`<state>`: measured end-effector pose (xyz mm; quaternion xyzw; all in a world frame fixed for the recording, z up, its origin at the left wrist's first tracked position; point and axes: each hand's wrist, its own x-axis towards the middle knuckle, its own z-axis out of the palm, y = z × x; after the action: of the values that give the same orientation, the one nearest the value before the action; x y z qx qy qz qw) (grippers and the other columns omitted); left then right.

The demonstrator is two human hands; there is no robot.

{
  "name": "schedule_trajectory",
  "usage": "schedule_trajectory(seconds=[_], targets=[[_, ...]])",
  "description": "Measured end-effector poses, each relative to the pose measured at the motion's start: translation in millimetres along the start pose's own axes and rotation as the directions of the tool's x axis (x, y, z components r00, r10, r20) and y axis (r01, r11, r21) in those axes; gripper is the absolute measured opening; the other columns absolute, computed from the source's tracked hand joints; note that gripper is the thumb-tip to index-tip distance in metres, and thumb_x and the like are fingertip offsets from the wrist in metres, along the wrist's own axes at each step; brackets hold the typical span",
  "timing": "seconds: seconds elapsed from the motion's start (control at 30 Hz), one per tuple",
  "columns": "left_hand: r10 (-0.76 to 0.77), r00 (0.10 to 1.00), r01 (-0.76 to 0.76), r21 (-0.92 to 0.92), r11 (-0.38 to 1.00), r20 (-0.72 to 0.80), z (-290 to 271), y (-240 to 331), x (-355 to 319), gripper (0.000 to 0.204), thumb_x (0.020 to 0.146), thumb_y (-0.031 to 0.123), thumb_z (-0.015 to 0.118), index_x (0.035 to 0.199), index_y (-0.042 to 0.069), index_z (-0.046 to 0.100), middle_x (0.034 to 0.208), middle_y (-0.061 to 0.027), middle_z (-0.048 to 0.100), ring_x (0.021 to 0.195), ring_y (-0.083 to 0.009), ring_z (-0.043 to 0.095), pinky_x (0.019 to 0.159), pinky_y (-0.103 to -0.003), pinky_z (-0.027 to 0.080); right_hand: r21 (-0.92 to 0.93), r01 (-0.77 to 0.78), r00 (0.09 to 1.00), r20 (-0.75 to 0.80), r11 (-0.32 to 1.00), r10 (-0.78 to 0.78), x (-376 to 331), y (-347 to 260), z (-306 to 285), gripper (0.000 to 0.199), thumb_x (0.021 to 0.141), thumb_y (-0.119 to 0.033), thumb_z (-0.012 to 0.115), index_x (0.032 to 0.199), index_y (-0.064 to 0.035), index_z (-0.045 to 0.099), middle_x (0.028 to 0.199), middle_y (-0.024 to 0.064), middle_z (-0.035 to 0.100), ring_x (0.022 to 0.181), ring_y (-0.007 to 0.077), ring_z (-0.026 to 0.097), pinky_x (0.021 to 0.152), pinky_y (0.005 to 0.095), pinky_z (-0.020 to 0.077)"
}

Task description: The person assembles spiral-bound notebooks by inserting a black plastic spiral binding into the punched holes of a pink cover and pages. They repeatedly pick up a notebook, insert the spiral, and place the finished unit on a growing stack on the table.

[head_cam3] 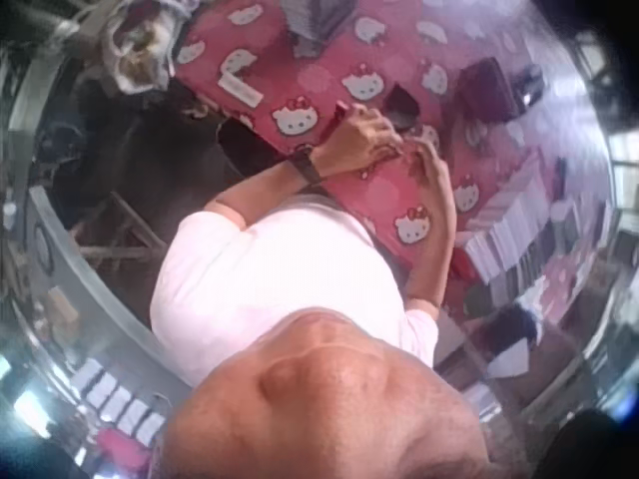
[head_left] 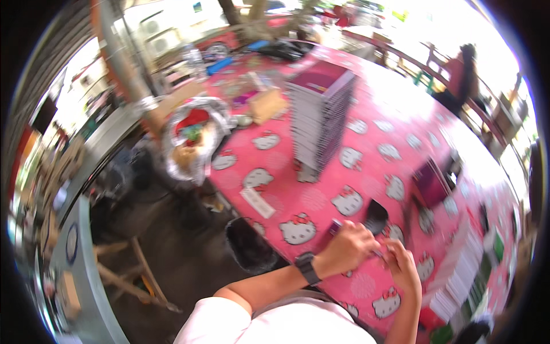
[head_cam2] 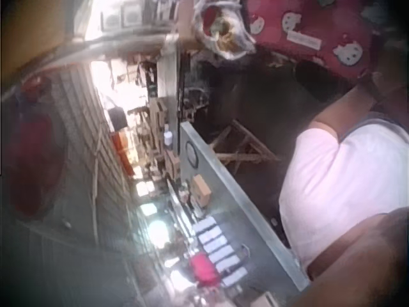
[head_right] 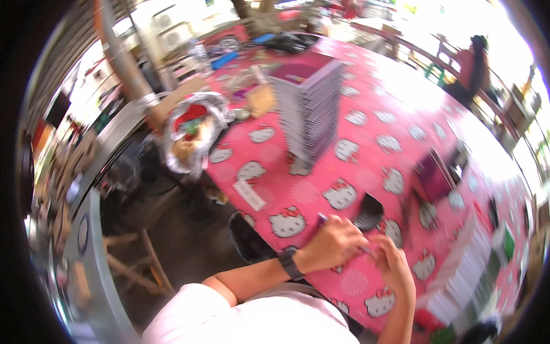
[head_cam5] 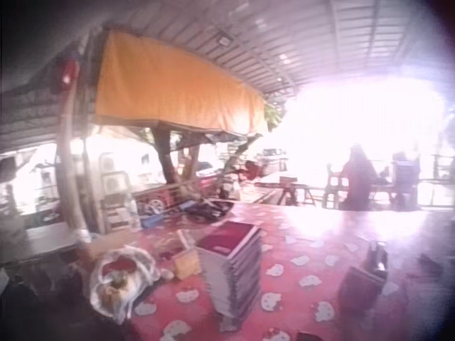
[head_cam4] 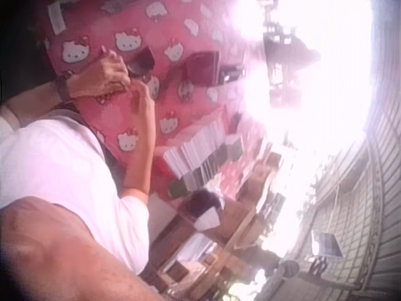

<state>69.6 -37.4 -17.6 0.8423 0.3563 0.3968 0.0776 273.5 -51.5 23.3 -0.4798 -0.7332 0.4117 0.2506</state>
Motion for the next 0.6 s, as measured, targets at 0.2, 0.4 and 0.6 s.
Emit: schedule_trajectory(seconds=[0.2,0.4,0.6], targets=[[-0.057,0.997,0.055,-0.038,0.998,-0.043,1.8,4.7,-10.7,0.021,0.075,0.023,0.068,0.094,0.017,0.061,0.085,0.0020,0.056,0.091,-0.0178,0.052,0.086,-0.040,0.032,-0.005,0.123,0.990,-0.071,0.992,-0.123,5.0,22.6,8.7,0.037,0.076,0.003,0.063,0.110,-0.0038,0.052,0.072,0.0040,0.057,0.057,0.0109,0.050,0.051,0.0245,0.0405],[-0.044,0.998,0.042,-0.042,0.998,-0.047,9.1,9.4,-14.6,0.017,0.080,0.028,0.066,0.083,0.014,0.057,0.081,0.0016,0.053,0.089,-0.0173,0.049,0.089,-0.043,0.029,0.260,-0.004,1.000,0.017,0.966,0.000,28.9,38.5,-7.1,0.041,0.075,-0.004,0.068,0.112,-0.0043,0.052,0.086,0.0030,0.058,0.075,0.0100,0.056,0.059,0.0235,0.0423],[-0.030,0.988,0.013,-0.110,0.994,-0.154,-1.2,13.9,-9.6,0.017,0.080,0.029,0.066,0.079,0.013,0.061,0.078,0.0019,0.053,0.088,-0.0169,0.049,0.091,-0.044,0.028,-0.427,0.283,0.944,-0.033,0.859,-0.328,81.5,48.4,12.2,0.054,0.065,-0.003,0.065,0.118,-0.0066,0.054,0.142,0.0157,0.037,0.119,0.0312,0.043,0.097,0.0405,0.0375]])
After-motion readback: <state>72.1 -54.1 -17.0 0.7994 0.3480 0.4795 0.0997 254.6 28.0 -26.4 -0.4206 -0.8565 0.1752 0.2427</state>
